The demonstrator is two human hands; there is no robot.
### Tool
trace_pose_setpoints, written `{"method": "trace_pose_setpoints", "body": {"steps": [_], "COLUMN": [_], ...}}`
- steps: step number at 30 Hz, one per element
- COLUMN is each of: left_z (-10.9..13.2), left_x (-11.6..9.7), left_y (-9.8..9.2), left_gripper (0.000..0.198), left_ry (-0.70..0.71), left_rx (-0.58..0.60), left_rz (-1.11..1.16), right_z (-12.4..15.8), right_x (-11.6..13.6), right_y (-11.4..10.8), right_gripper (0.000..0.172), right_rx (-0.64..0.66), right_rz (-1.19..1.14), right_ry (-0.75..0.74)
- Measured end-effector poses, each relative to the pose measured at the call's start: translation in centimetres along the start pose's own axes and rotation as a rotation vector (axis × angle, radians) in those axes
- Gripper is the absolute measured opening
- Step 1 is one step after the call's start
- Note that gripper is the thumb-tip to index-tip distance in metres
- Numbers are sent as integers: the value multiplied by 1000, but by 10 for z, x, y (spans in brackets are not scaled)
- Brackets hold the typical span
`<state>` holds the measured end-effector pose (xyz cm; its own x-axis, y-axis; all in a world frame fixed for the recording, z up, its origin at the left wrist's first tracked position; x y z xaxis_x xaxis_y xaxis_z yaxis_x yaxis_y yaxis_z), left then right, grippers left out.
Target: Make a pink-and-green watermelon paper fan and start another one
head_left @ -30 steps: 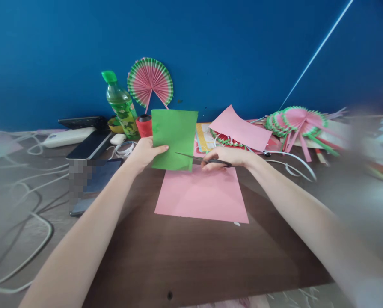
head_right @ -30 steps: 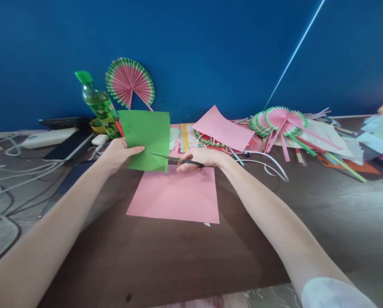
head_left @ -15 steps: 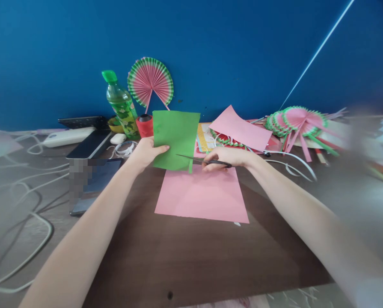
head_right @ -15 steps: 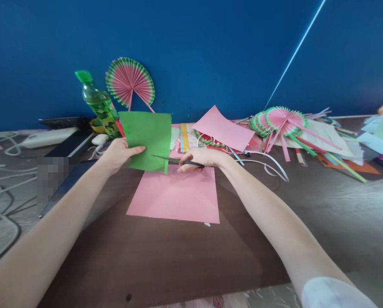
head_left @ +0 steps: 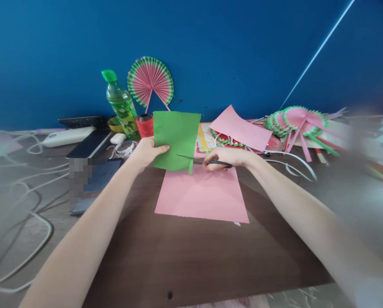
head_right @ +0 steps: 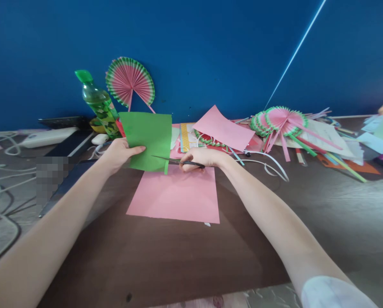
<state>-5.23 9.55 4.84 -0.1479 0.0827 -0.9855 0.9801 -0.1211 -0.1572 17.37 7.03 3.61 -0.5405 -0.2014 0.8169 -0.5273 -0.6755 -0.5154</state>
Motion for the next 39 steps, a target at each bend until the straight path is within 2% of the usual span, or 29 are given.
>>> {"method": "trace_pose_setpoints", "body": {"steps": [4, 9, 12, 15, 18, 23, 25, 27, 28, 29, 32, 34, 37, 39], "left_z": [-2, -13, -17, -18, -16, -3, 3, 7, 7, 5, 3, 7, 17, 22], "left_x": [4, 16, 18, 15, 11, 1, -6, -11, -12, -10, 4, 12, 17, 17], "left_y": [-2, -18, -25, -30, -33, -28, -22, -14, -8, -2, 24, 41, 60, 67], "left_gripper": [22, 25, 24, 21, 33, 70, 75, 70, 62, 52, 23, 24, 34, 35], "left_ry": [13, 55, 50, 80, 96, 107, 156, 219, 244, 254, 178, 88, 43, 27], "left_rx": [4, -98, -131, -218, -305, -446, -522, -540, -495, -400, 80, 309, 499, 539], "left_rz": [1, -117, -250, -456, -629, -876, -1007, -1062, -1053, -1016, -676, -340, -16, 76], "right_z": [0, 3, 6, 8, 12, 17, 19, 20, 21, 22, 24, 24, 22, 20], "right_x": [-1, -4, -6, -9, -9, -2, 1, 5, 6, 7, 12, 14, 16, 16], "right_y": [0, -6, -11, -15, -18, -17, -16, -16, -16, -16, -15, -14, -11, -8], "right_gripper": [19, 19, 23, 26, 30, 40, 43, 44, 45, 45, 45, 44, 41, 38], "right_rx": [26, -7, -35, -48, -38, 18, 33, 47, 58, 71, 108, 125, 152, 177], "right_rz": [-6, 50, 75, 31, -15, 5, 5, 12, 12, 9, -9, -26, -53, -71], "right_ry": [-1, 22, 41, 63, 84, 102, 106, 109, 109, 107, 85, 61, 17, -11]}}
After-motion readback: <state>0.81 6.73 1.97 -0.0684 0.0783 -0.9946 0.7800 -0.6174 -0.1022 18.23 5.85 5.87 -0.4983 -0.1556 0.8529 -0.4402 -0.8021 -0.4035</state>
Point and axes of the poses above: each hand's wrist, its own z-axis away from the middle knuckle, its own y-axis out of the palm, x = y × z, the point moved 3 cm from there along -z, towards the middle knuckle, and after that the axes turned 6 degrees about -z, right-handed, at the moved point
